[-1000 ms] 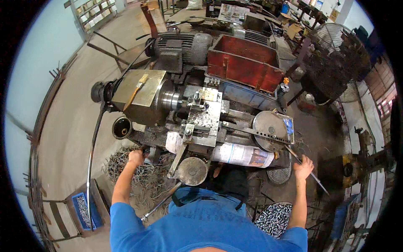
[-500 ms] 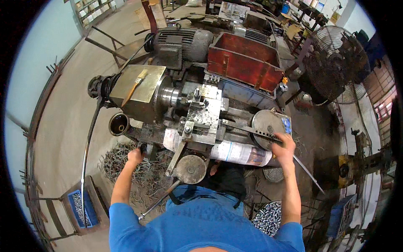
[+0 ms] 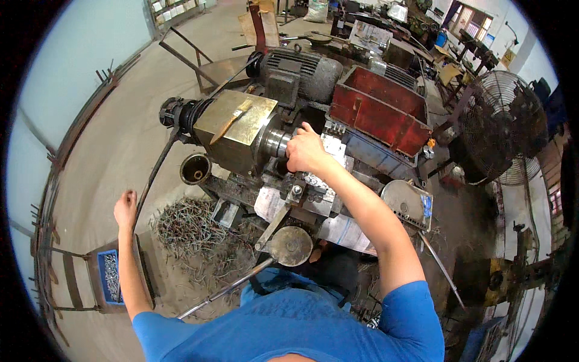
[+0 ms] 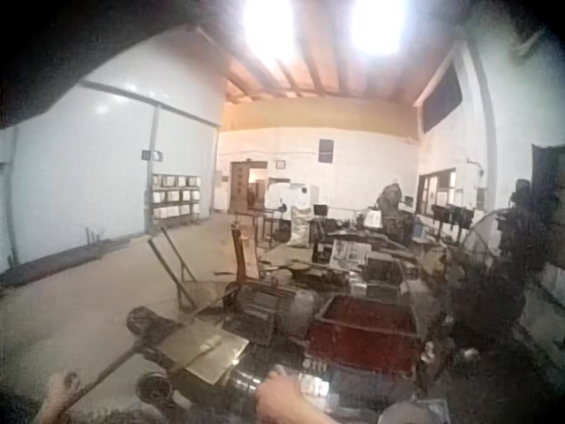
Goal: The person operates a manual lathe machine to shape a metal rod by pulling and pushing levers to control the machine's carriage and cross-slide, then uses their hands to pick up and place small metal pieces into a container.
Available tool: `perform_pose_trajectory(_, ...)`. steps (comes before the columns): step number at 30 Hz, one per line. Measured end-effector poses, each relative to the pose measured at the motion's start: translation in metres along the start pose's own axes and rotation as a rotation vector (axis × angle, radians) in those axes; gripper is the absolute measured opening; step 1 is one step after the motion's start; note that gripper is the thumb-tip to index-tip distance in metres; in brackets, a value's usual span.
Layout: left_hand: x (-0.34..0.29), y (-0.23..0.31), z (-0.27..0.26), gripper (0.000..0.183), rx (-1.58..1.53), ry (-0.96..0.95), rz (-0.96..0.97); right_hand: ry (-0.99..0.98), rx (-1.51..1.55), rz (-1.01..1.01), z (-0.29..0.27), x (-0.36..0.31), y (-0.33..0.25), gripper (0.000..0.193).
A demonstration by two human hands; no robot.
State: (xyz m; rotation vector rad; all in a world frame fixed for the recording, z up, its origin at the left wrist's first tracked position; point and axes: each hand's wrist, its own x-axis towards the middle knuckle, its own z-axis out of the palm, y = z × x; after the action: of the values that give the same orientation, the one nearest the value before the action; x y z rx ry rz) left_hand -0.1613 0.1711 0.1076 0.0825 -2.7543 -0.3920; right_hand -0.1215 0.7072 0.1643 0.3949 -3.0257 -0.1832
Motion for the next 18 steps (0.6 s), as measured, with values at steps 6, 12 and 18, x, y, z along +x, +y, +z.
perform_pose_trajectory(6,-0.090,0.064,0.025,0.045,0.146,-0.097,-0.096,-0.138,-0.057,-0.007,-0.007,0.003,-0.002,0.025)
perform_pose_trajectory(12,-0.081,0.065,0.015,0.038,0.069,-0.267,0.062,0.027,-0.087,0.060,-0.001,-0.005,0.003,0.019)
perform_pose_trajectory(18,-0.041,0.058,0.024,0.022,-0.574,-0.685,-0.106,0.235,0.079,0.245,-0.068,-0.049,0.088,0.021)
